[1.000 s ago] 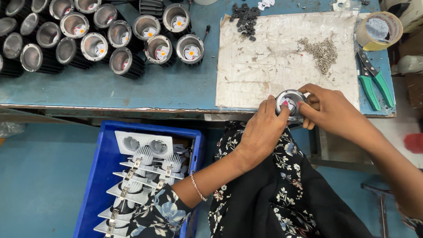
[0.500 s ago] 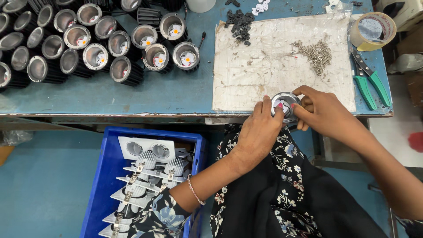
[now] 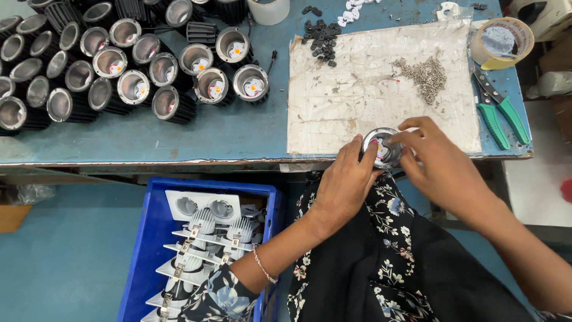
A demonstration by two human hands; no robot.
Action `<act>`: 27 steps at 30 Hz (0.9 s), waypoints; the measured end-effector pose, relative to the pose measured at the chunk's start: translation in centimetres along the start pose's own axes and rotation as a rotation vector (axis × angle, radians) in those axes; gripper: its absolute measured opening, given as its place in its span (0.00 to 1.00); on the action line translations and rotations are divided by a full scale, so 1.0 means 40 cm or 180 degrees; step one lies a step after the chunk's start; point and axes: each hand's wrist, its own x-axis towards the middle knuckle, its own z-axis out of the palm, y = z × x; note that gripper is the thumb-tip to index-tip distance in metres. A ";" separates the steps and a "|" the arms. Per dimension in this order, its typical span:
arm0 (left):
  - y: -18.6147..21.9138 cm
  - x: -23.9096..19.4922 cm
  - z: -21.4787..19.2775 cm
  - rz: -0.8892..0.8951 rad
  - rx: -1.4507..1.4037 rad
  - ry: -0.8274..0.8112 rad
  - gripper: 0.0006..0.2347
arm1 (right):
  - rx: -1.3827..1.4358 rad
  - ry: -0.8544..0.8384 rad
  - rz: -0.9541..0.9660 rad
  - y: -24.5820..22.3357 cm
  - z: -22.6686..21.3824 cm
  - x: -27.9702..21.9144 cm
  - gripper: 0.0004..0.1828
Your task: The person places small white gaskets onto LED housings and then secures them using an electric screwdriver.
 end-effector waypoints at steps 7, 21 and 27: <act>0.010 0.002 0.000 0.0100 0.0122 0.0039 0.21 | -0.0318 -0.0113 -0.0062 -0.016 0.000 0.008 0.20; 0.003 0.001 -0.008 0.0400 0.0265 -0.0042 0.18 | -0.0306 -0.0180 -0.0126 0.012 0.003 0.003 0.17; 0.002 -0.003 -0.010 0.0404 -0.0104 -0.0076 0.22 | -0.0142 -0.0206 -0.0130 0.028 0.003 0.011 0.12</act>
